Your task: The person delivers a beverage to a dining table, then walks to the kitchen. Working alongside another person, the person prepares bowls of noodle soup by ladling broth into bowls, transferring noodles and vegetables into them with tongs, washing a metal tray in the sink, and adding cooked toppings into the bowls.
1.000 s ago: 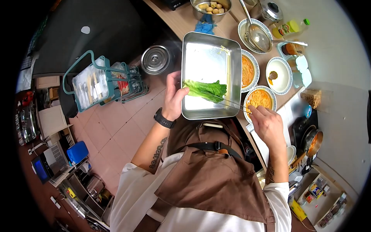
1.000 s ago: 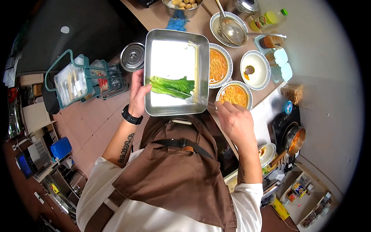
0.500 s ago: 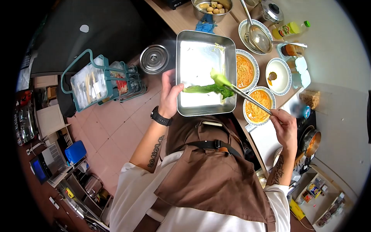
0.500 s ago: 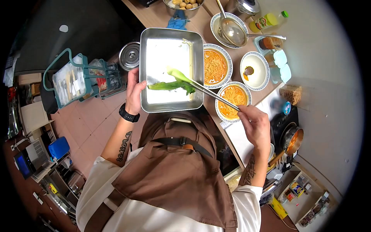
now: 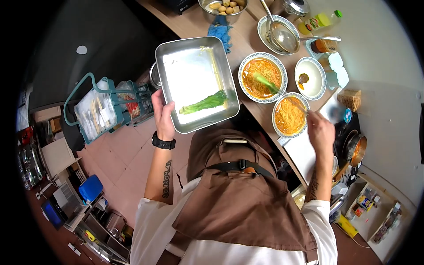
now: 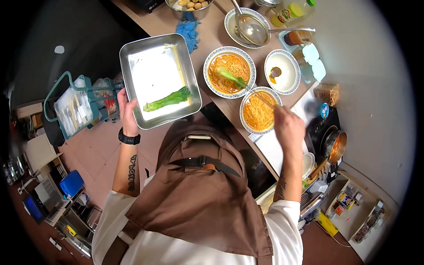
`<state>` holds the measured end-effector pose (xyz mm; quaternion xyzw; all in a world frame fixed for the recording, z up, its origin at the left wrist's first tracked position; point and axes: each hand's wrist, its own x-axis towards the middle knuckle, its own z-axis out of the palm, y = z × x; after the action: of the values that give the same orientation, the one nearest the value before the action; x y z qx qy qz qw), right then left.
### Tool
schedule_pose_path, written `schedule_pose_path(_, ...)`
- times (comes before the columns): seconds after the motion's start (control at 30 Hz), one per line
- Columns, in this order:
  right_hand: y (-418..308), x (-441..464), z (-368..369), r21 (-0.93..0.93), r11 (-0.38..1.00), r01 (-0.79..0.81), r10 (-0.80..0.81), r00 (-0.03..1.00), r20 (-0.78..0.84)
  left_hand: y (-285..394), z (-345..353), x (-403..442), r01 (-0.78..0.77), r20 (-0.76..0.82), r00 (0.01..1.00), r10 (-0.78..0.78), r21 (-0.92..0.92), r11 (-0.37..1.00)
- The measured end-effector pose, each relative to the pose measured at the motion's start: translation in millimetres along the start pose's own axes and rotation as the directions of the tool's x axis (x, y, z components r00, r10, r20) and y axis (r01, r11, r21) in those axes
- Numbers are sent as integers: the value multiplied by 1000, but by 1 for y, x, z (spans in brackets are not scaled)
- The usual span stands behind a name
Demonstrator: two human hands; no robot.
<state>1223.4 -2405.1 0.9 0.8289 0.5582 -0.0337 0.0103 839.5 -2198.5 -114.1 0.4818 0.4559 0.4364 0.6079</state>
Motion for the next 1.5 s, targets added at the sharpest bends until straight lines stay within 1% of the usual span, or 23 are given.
schedule_pose_path(0.07,-7,-4,25,10,1000,-5,4,994,109,-2,-1,1,-2,-11,1000,2,10,1000)
schedule_pose_path(0.1,-15,-7,33,19,1000,6,-8,993,119,-3,-2,1,-1,-17,1000,2,14,1000)
schedule_pose_path(0.13,-22,-8,37,51,998,30,-34,996,86,-5,-3,2,2,-9,1000,-2,12,1000)
schedule_pose_path(0.3,-32,-5,28,73,996,-55,44,989,143,-3,-1,4,27,20,999,-28,36,999)
schedule_pose_path(0.4,-32,-8,21,116,990,-79,60,986,157,-2,3,5,30,57,998,-32,41,999)
schedule_pose_path(0.5,-32,-5,42,103,993,-49,31,984,173,-6,8,7,20,81,996,-23,32,999)
schedule_pose_path(0.6,-34,-8,44,127,991,-50,38,995,91,-1,15,8,47,91,995,-50,26,999)
schedule_pose_path(0.73,-30,-16,1,189,970,-149,123,982,144,6,22,9,42,155,987,-41,3,999)
schedule_pose_path(0.77,-26,-16,-11,245,960,-138,106,985,137,9,26,9,41,179,983,-41,6,999)
schedule_pose_path(0.8,-26,-15,-27,257,960,-106,66,985,161,11,29,8,45,206,977,-47,13,999)
schedule_pose_path(0.87,-26,-10,-44,297,953,50,-102,981,164,13,39,9,48,252,966,-49,8,999)
schedule_pose_path(0.97,-33,-5,-46,292,935,202,-263,947,185,19,56,4,44,317,947,-43,6,999)
schedule_pose_path(1.07,-28,-6,-25,330,899,287,-345,929,132,22,69,4,26,395,918,-30,17,1000)
schedule_pose_path(1.1,-25,-7,-23,340,900,274,-331,935,124,23,76,2,34,377,926,-34,5,999)
schedule_pose_path(1.2,-5,-18,-17,418,882,217,-277,957,86,19,81,4,27,406,912,-51,66,997)
schedule_pose_path(1.23,2,-23,-21,461,869,177,-237,969,74,21,85,2,44,388,920,-63,58,997)
schedule_pose_path(1.33,27,-44,-39,517,854,59,-106,992,62,20,91,3,41,384,922,-53,40,998)
schedule_pose_path(1.37,33,-52,-51,573,815,-87,-5,988,156,21,93,2,51,380,923,-58,27,998)
schedule_pose_path(1.4,44,-62,-58,519,851,-84,19,991,129,17,90,4,38,389,920,-49,36,999)
schedule_pose_path(1.5,77,-91,-67,509,835,-208,146,977,158,13,85,4,-1,349,936,-31,92,996)
